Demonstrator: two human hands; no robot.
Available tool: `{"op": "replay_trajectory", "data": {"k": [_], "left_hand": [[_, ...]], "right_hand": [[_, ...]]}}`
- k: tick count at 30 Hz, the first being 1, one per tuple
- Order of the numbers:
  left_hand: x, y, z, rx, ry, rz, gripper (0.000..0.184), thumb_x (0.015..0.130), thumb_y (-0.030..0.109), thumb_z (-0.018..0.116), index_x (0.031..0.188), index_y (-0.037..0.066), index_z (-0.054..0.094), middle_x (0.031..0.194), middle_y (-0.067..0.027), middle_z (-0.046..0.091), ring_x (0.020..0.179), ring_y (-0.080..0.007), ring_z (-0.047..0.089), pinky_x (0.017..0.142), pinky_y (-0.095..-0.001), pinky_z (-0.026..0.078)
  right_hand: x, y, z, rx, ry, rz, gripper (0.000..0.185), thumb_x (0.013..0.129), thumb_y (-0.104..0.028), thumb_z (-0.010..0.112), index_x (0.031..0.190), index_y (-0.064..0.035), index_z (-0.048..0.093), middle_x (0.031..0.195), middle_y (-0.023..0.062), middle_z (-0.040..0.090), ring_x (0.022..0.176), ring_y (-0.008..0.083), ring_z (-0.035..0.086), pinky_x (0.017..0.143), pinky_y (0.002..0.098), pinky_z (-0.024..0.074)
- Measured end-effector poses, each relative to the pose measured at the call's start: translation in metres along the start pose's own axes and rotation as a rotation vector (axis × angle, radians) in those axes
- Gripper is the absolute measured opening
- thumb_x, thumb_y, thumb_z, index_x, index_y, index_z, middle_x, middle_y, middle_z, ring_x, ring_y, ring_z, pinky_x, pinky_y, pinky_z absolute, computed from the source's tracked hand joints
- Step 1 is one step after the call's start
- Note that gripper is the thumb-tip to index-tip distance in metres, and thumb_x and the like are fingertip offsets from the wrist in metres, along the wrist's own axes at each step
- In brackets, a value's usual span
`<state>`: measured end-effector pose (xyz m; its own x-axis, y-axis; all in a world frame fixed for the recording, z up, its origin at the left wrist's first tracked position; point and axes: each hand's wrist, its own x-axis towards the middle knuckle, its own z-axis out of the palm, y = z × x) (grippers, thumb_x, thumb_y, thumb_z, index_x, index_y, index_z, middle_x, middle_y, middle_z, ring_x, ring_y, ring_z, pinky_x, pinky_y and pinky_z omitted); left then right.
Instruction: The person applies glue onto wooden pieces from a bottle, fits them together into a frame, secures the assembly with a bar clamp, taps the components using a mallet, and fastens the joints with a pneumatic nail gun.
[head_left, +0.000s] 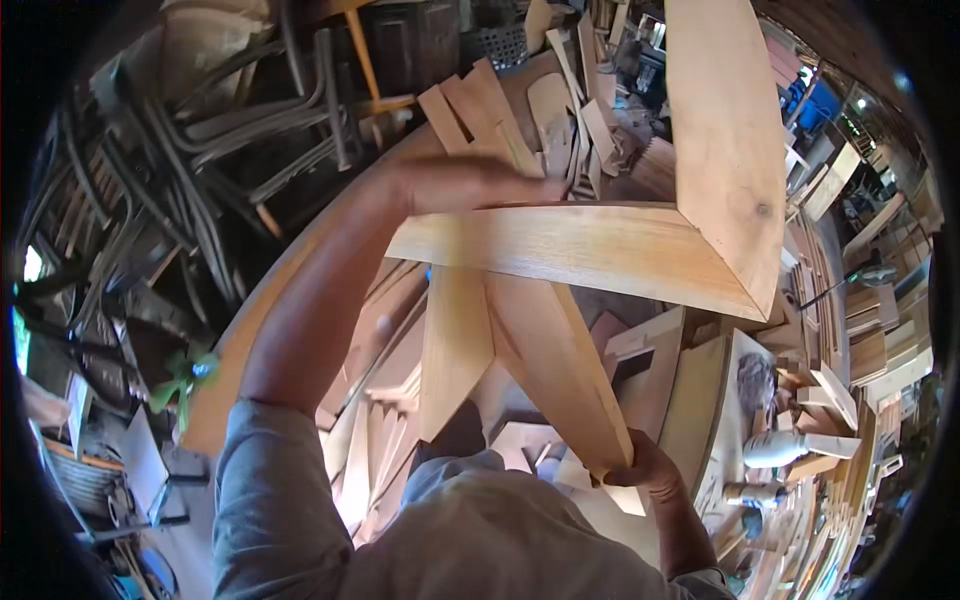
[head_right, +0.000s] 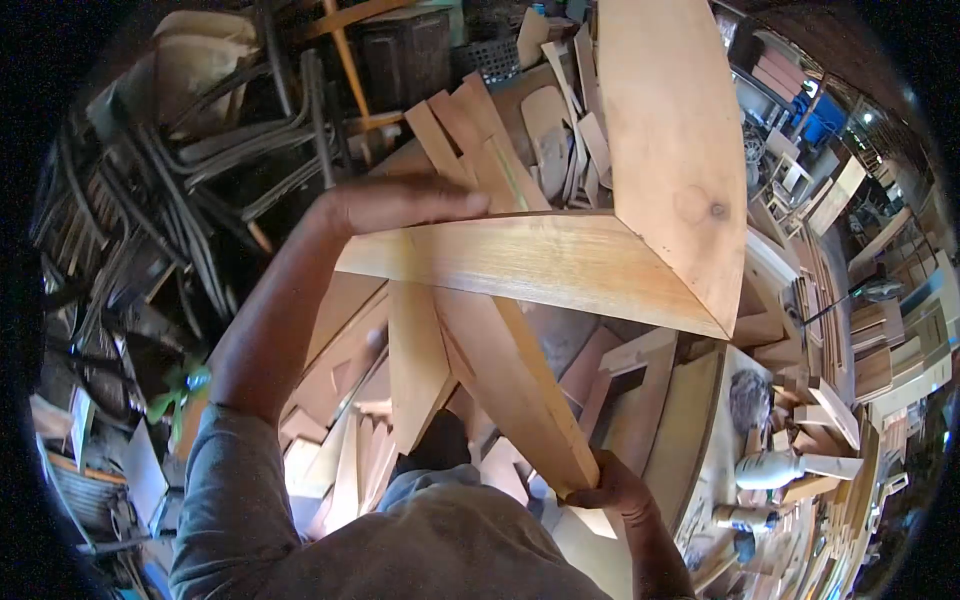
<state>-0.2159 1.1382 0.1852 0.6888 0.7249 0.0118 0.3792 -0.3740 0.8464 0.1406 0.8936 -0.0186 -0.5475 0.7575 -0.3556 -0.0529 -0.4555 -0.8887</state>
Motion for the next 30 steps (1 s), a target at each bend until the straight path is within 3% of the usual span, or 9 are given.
{"op": "replay_trajectory", "data": {"k": [5, 7, 11, 15, 21, 25, 27, 28, 30], "left_hand": [[0.094, -0.068, -0.022, 0.355, 0.017, 0.036, 0.073, 0.077, 0.067, 0.076, 0.104, -0.001, 0.074, 0.099, -0.0120, 0.074, 0.089, -0.0255, 0.069, 0.085, -0.0361, 0.051], [0.138, -0.106, -0.038, 0.299, 0.124, 0.133, 0.066, 0.067, 0.061, 0.084, 0.091, 0.000, 0.072, 0.080, -0.0083, 0.070, 0.073, -0.0244, 0.065, 0.076, -0.0362, 0.050], [0.214, -0.133, -0.081, 0.277, 0.066, 0.136, 0.059, 0.057, 0.044, 0.091, 0.090, 0.001, 0.069, 0.079, -0.0085, 0.068, 0.071, -0.0229, 0.061, 0.074, -0.0337, 0.050], [0.276, -0.138, -0.111, 0.080, 0.003, 0.147, 0.054, 0.047, 0.020, 0.096, 0.088, 0.003, 0.065, 0.078, -0.0038, 0.066, 0.070, -0.0156, 0.056, 0.071, -0.0292, 0.047], [0.391, -0.155, -0.130, -0.079, -0.018, 0.319, 0.054, 0.050, 0.009, 0.095, 0.098, 0.002, 0.070, 0.088, -0.0035, 0.072, 0.076, -0.0134, 0.061, 0.075, -0.0280, 0.050], [0.495, -0.183, -0.157, -0.100, 0.025, 0.583, 0.067, 0.051, 0.008, 0.096, 0.112, 0.001, 0.071, 0.095, -0.0047, 0.075, 0.083, -0.0134, 0.066, 0.083, -0.0298, 0.054], [0.554, -0.223, -0.163, -0.559, 0.032, 0.358, 0.064, 0.064, 0.012, 0.092, 0.122, 0.002, 0.066, 0.105, -0.0060, 0.074, 0.093, -0.0181, 0.067, 0.094, -0.0340, 0.052], [0.594, -0.219, -0.182, -0.544, 0.022, 0.373, 0.064, 0.064, 0.012, 0.092, 0.122, 0.002, 0.066, 0.105, -0.0060, 0.074, 0.093, -0.0181, 0.067, 0.094, -0.0340, 0.052], [0.673, -0.198, -0.220, -0.115, -0.248, 0.694, 0.058, 0.082, 0.019, 0.082, 0.133, 0.003, 0.058, 0.125, -0.0131, 0.068, 0.106, -0.0253, 0.065, 0.104, -0.0397, 0.046]], "right_hand": [[0.084, -0.010, -0.043, 0.104, -0.019, -0.101, 0.056, 0.072, -0.003, 0.084, 0.124, 0.0019, 0.062, 0.106, 0.0100, 0.071, 0.084, 0.0220, 0.068, 0.076, 0.0323, 0.0560], [0.123, -0.027, -0.064, 0.099, 0.004, -0.082, 0.054, 0.072, -0.003, 0.083, 0.122, 0.0015, 0.063, 0.105, 0.0100, 0.071, 0.083, 0.0207, 0.067, 0.076, 0.0310, 0.0551], [0.164, -0.080, -0.101, 0.070, 0.112, -0.125, 0.047, 0.073, -0.002, 0.081, 0.117, 0.0001, 0.063, 0.101, 0.0098, 0.070, 0.080, 0.0170, 0.064, 0.077, 0.0273, 0.0521], [0.187, -0.124, -0.125, 0.052, 0.164, -0.080, 0.064, 0.076, -0.001, 0.081, 0.136, 0.0008, 0.058, 0.113, 0.0115, 0.070, 0.093, 0.0224, 0.067, 0.082, 0.0331, 0.0551], [0.225, -0.176, -0.181, -0.058, 0.323, -0.209, 0.064, 0.078, -0.001, 0.077, 0.139, 0.0007, 0.057, 0.114, 0.0104, 0.071, 0.096, 0.0238, 0.066, 0.085, 0.0351, 0.0540], [0.268, -0.202, -0.243, -0.448, 0.495, -0.360, 0.064, 0.078, -0.001, 0.076, 0.139, -0.0025, 0.057, 0.118, 0.0097, 0.071, 0.093, 0.0260, 0.067, 0.083, 0.0371, 0.0548], [0.292, -0.215, -0.282, -0.490, 0.579, -0.360, 0.064, 0.077, -0.001, 0.075, 0.139, -0.0037, 0.057, 0.120, 0.0096, 0.071, 0.092, 0.0264, 0.068, 0.082, 0.0374, 0.0552], [0.305, -0.223, -0.306, -0.541, 0.644, -0.339, 0.064, 0.077, -0.002, 0.075, 0.139, -0.0049, 0.057, 0.122, 0.0094, 0.070, 0.092, 0.0268, 0.068, 0.081, 0.0377, 0.0556], [0.326, -0.241, -0.361, -0.649, 0.760, -0.291, 0.065, 0.076, -0.002, 0.075, 0.139, -0.0074, 0.058, 0.125, 0.0091, 0.069, 0.091, 0.0276, 0.070, 0.080, 0.0383, 0.0563]]}}
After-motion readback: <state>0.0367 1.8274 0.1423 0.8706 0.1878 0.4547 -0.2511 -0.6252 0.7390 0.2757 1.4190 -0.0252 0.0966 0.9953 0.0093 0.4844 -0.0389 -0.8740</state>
